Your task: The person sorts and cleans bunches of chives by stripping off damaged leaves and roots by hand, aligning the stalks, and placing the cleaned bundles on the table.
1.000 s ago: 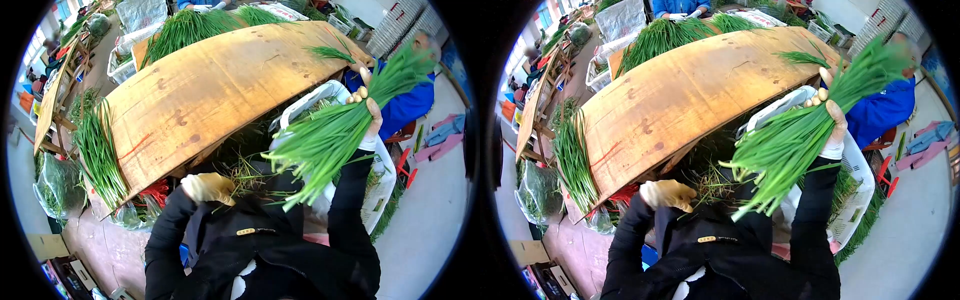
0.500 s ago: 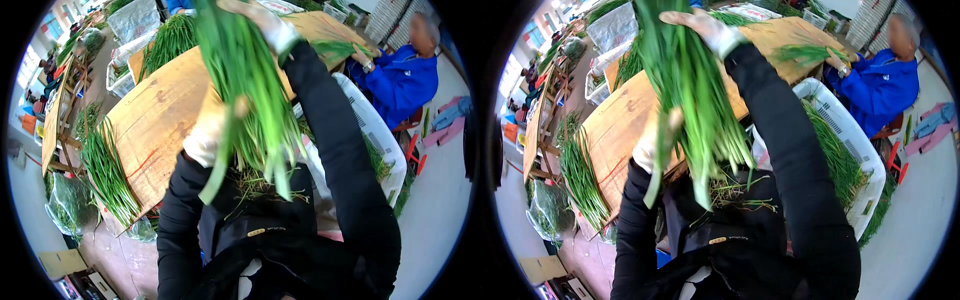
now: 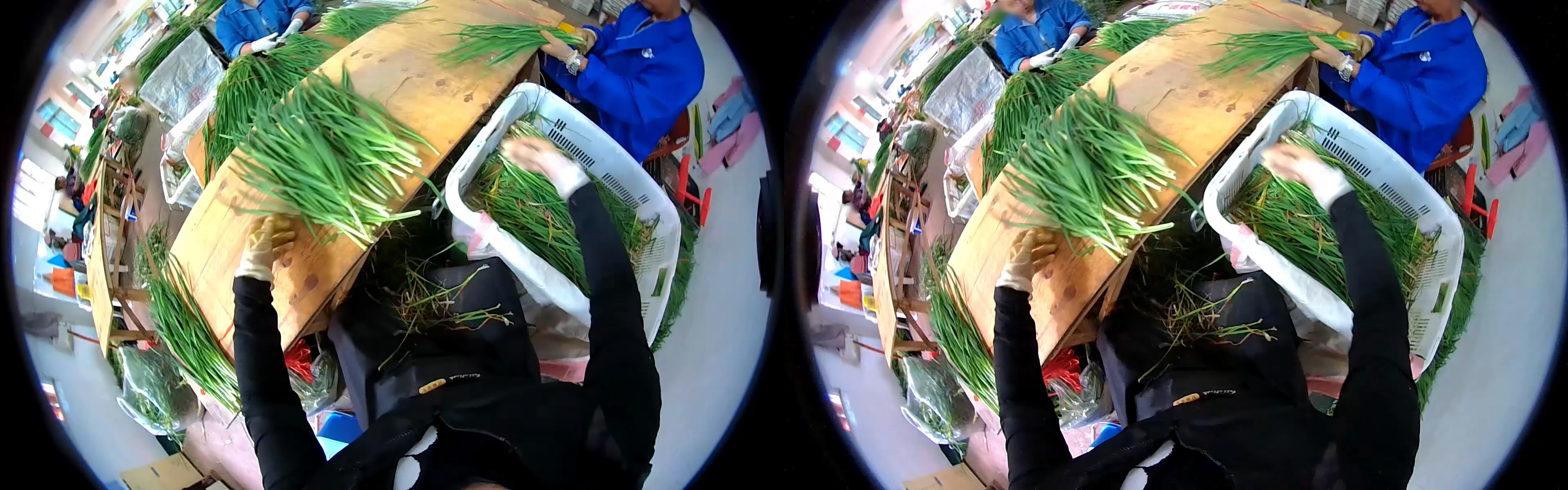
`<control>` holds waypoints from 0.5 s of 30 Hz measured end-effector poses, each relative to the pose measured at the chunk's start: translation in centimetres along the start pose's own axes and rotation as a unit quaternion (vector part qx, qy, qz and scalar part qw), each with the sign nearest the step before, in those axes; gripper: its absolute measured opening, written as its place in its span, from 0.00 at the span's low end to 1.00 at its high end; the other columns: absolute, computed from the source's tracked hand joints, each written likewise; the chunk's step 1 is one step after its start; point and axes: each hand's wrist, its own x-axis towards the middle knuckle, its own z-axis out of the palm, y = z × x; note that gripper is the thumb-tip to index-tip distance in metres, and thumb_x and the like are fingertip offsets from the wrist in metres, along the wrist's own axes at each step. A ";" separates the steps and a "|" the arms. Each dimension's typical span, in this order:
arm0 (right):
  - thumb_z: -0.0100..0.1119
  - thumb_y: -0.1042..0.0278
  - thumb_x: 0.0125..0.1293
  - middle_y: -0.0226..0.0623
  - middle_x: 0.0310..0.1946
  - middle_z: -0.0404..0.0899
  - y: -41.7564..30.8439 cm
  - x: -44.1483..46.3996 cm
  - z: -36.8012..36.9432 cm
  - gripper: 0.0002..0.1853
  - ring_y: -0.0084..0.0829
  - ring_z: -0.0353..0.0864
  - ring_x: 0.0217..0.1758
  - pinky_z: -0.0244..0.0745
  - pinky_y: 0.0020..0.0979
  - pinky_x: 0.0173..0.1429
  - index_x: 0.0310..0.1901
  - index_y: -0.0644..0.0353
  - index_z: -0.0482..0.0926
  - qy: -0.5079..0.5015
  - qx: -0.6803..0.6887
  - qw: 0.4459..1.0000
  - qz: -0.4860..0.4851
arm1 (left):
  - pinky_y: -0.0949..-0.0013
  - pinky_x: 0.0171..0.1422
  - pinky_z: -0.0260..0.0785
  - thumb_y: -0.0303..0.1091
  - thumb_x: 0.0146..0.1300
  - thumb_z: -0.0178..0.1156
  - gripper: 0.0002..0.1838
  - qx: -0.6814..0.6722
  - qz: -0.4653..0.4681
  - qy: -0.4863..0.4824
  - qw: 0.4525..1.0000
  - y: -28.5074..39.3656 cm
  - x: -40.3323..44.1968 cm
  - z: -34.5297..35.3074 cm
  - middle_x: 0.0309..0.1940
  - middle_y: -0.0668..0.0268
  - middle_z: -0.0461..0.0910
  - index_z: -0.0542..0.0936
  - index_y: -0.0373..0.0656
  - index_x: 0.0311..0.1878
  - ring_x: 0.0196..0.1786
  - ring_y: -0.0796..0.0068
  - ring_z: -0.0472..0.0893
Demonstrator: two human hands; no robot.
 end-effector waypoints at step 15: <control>0.57 0.59 0.53 0.39 0.37 0.78 22.5 -21.9 -11.6 0.18 0.29 0.75 0.41 0.68 0.28 0.45 0.42 0.61 0.76 0.080 -0.251 0.956 0.128 | 0.71 0.29 0.68 0.44 0.56 0.58 0.20 0.064 0.123 -0.152 0.979 0.2 8.1 13.6 0.33 0.69 0.73 0.68 0.50 0.50 0.32 0.76 0.73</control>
